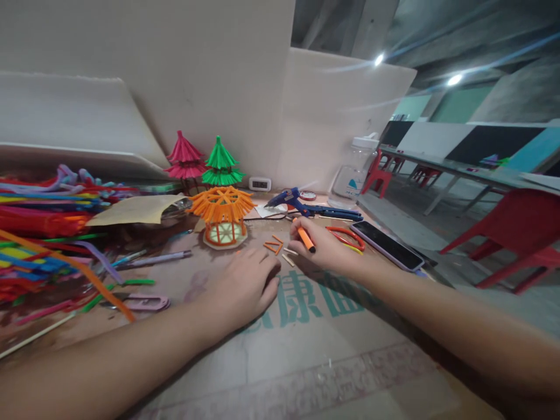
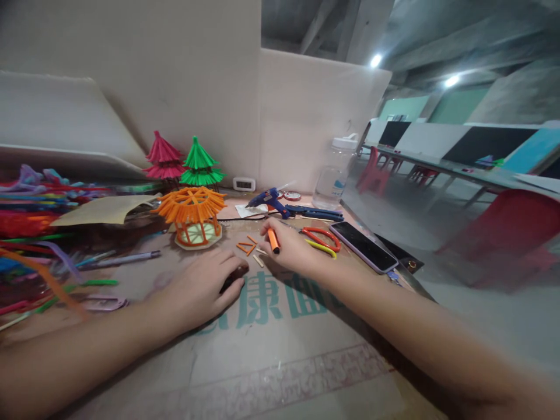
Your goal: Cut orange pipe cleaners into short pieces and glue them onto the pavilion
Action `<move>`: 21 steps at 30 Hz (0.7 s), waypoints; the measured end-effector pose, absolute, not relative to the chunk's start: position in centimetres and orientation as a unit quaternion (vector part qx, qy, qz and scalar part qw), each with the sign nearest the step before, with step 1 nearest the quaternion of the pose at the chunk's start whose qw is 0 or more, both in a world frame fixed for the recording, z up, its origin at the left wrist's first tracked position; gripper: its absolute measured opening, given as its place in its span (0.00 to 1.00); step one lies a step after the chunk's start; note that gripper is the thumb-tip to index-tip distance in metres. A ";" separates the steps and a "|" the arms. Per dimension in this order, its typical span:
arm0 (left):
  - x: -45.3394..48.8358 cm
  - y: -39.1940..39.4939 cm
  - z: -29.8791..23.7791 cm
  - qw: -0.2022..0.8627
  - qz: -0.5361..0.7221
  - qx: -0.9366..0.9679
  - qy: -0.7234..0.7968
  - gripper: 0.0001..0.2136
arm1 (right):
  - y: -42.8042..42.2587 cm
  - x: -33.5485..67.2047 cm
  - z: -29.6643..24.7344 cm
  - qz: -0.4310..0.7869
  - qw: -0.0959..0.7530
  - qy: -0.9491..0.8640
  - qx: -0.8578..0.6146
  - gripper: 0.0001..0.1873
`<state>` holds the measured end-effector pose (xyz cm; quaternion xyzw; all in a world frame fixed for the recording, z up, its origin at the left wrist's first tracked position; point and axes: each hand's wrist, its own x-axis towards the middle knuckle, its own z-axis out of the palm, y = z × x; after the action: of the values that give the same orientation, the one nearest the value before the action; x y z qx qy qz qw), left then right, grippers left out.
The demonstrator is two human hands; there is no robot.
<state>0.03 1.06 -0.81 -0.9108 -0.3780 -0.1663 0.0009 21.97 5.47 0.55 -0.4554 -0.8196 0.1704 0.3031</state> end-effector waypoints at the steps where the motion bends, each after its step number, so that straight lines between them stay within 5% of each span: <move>1: 0.0 1.1 -0.8 0.007 -0.166 -0.906 -0.388 0.08 | 5.0 22.1 0.4 0.182 0.284 -0.820 -0.462 0.07; 16: -0.1 1.5 -1.1 -0.041 -0.194 -0.910 -0.364 0.16 | 1.2 21.4 -0.8 0.224 0.261 -0.830 -0.440 0.10; 21: 0.0 1.4 -1.0 -0.044 -0.184 -0.908 -0.374 0.15 | 2.0 22.4 -1.9 0.199 0.288 -0.839 -0.417 0.21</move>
<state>0.01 1.43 -0.99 -0.9079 -0.3739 -0.1843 -0.0444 22.42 2.04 -1.93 -0.4172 -0.8386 0.1994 0.2881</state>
